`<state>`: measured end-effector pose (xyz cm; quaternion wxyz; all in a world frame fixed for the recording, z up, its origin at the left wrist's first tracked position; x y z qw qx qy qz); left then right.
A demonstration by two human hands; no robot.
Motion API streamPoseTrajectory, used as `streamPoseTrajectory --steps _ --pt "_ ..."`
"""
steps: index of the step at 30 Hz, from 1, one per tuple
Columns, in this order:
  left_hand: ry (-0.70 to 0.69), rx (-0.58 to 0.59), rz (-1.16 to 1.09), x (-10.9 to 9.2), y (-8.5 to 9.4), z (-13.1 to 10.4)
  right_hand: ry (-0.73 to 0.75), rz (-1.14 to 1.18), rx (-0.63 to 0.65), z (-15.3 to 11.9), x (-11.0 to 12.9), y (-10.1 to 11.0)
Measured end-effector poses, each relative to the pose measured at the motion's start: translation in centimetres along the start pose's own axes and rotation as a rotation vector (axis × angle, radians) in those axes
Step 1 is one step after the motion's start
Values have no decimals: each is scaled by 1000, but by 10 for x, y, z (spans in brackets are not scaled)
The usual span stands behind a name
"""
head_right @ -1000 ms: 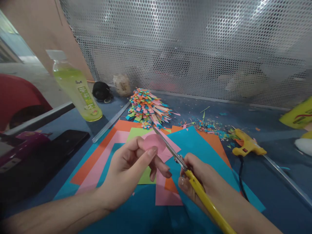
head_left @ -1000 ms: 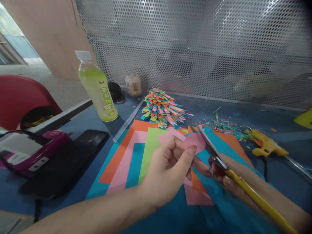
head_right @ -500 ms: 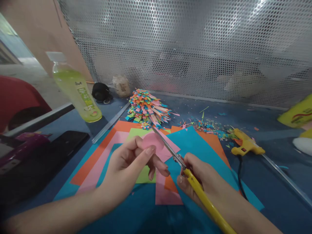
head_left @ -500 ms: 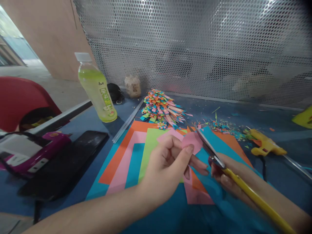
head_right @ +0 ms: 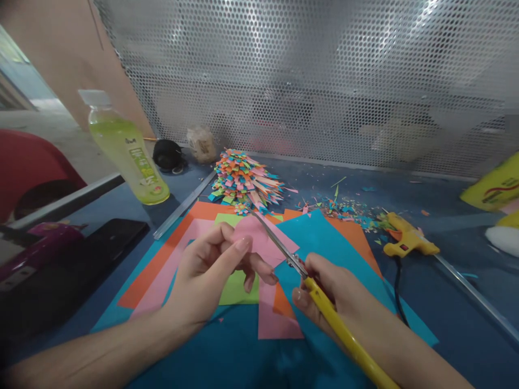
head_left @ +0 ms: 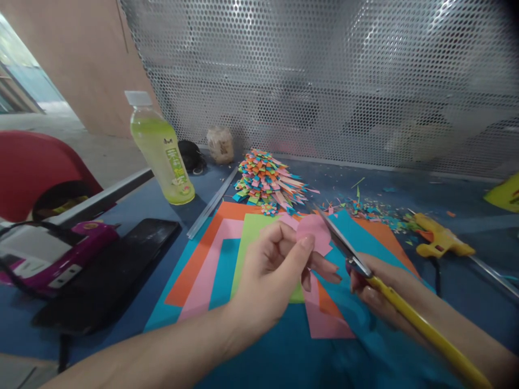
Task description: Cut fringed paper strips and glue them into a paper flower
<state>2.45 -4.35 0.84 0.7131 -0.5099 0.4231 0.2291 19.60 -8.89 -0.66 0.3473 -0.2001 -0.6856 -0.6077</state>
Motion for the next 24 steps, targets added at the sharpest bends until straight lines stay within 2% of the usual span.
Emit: streamPoseTrajectory --steps 8,14,24 --pt "-40 19 24 0 1 1 17 -46 53 -1 -1 3" --pt "-35 46 35 -1 0 -1 19 -94 42 1 -4 0" --pt "-7 15 58 -1 1 -1 25 -111 16 -2 -8 1"
Point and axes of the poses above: each hand's wrist, its own z-axis towards the middle knuckle, its own y-axis out of the back of the hand, x = y × z, the point moved 1 cm from there along z, towards the middle knuckle, and after that the axes turned 11 degrees about -z, right-handed, at the moved point
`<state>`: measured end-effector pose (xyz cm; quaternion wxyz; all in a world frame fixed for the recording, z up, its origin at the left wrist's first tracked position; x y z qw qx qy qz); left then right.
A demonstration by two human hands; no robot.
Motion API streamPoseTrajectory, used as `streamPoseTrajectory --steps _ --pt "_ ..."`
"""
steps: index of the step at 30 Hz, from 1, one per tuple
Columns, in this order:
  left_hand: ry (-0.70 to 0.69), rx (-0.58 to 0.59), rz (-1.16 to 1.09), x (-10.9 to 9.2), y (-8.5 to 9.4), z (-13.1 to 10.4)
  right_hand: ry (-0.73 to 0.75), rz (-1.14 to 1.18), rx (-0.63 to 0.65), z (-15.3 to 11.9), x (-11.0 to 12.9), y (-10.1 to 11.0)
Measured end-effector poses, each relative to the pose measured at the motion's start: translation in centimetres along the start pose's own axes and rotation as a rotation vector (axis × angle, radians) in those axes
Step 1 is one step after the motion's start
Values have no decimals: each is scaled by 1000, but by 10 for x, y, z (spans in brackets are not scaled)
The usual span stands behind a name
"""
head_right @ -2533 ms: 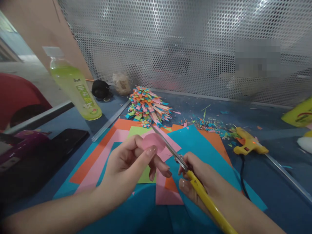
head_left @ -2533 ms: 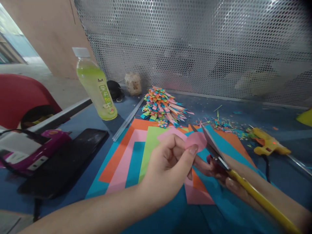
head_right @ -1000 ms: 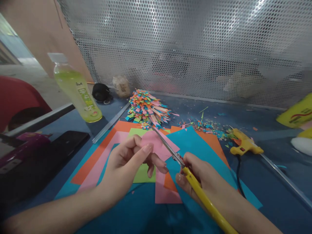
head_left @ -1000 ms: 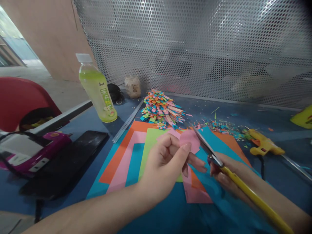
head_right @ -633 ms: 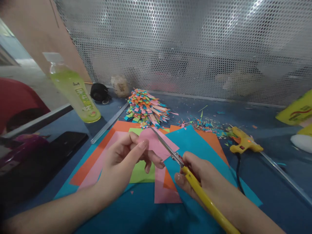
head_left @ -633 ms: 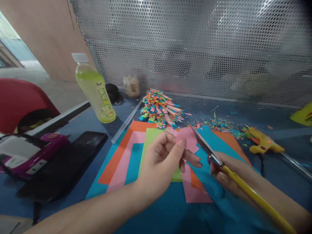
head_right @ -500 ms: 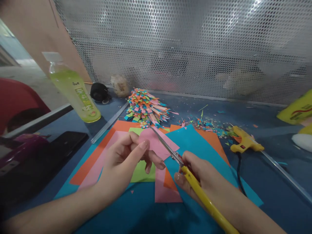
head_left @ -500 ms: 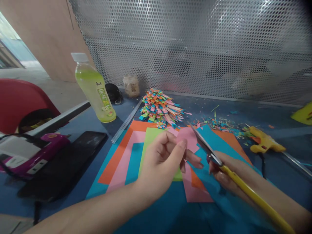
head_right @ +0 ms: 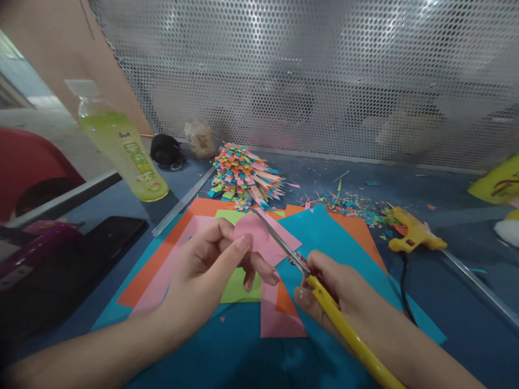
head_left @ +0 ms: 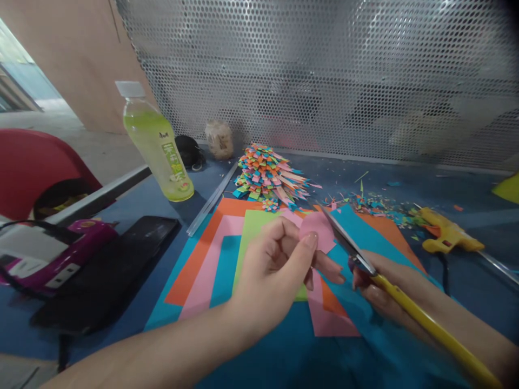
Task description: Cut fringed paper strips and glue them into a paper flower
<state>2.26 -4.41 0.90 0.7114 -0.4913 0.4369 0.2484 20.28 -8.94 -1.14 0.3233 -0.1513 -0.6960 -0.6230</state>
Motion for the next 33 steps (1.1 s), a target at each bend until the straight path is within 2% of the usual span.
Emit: streamPoseTrajectory --steps 6,14,19,23,33 --pt "1 -33 9 0 3 4 -18 3 -15 0 0 -1" --pt "-32 4 -1 0 3 5 -16 -22 -7 2 0 -2" --pt "-33 -11 14 1 4 4 40 12 -13 1 -4 -3" --pt "-42 -11 23 1 4 3 25 -16 -4 1 0 -1" --pt "-9 29 17 3 0 3 21 -2 -6 1 0 -2"
Point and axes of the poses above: each hand's wrist, its own z-axis towards the middle knuckle, its own y-axis out of the back of the hand, x = y × z, the point moved 1 cm from there along z, towards the middle knuckle, and after that the axes turned 11 degrees about -z, right-handed, at the moved point
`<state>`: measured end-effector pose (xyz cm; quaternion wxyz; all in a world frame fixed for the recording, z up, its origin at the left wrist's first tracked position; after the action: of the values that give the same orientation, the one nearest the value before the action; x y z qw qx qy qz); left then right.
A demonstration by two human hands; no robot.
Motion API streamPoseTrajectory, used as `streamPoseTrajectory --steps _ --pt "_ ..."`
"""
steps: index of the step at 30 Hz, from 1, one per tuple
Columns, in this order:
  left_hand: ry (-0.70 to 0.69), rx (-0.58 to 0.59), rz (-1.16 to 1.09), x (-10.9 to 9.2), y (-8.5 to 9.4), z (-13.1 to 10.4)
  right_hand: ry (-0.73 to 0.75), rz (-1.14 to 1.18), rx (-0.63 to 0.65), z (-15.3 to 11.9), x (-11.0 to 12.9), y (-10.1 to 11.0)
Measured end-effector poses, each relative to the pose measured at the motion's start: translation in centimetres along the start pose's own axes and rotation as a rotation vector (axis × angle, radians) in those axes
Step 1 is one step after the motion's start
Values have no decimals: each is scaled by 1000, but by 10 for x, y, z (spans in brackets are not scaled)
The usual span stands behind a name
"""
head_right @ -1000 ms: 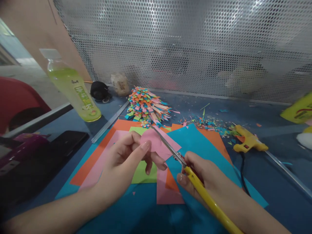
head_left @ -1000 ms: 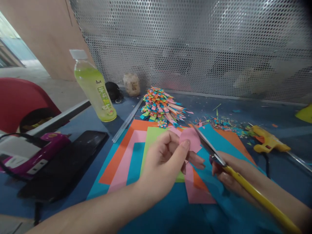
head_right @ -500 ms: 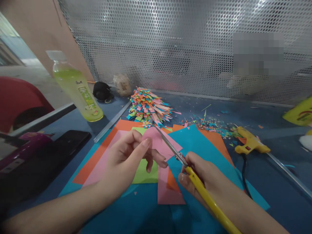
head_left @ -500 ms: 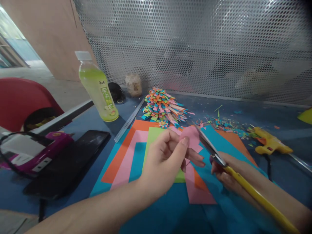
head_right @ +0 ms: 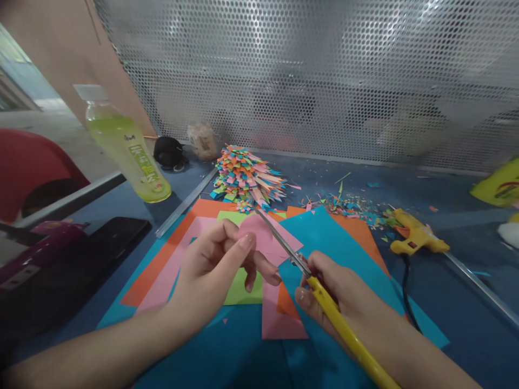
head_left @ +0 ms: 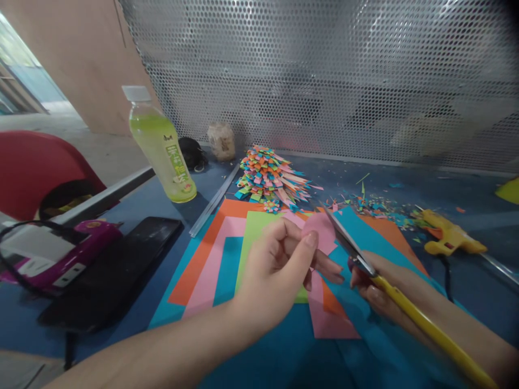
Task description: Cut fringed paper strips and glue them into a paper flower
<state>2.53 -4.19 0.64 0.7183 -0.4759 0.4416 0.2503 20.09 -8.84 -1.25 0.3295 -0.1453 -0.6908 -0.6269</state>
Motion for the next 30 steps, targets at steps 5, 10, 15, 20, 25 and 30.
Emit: streamPoseTrajectory --steps 5,10,15,20,25,30 --pt "7 -1 -1 1 0 -1 -35 8 19 0 0 -1" --pt "-1 -13 2 0 1 0 -12 -9 2 1 -2 -1" --pt "23 -51 6 0 3 3 -22 7 1 2 -3 -1" --pt "29 -49 -7 1 5 2 -59 75 28 3 -2 -3" --pt "12 -32 -27 1 5 2 -62 80 60 4 -1 -3" --pt "6 -28 -26 1 5 4 -55 68 70 2 0 -2"
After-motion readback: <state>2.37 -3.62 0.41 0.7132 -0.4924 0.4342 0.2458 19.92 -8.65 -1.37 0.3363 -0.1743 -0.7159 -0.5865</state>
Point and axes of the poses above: each hand's wrist, its own z-axis towards the middle knuckle, its own y-axis out of the back of the hand, x = y × z, the point moved 1 cm from there along z, towards the middle knuckle, and after that the axes turned 11 degrees about -z, right-handed, at the moved point
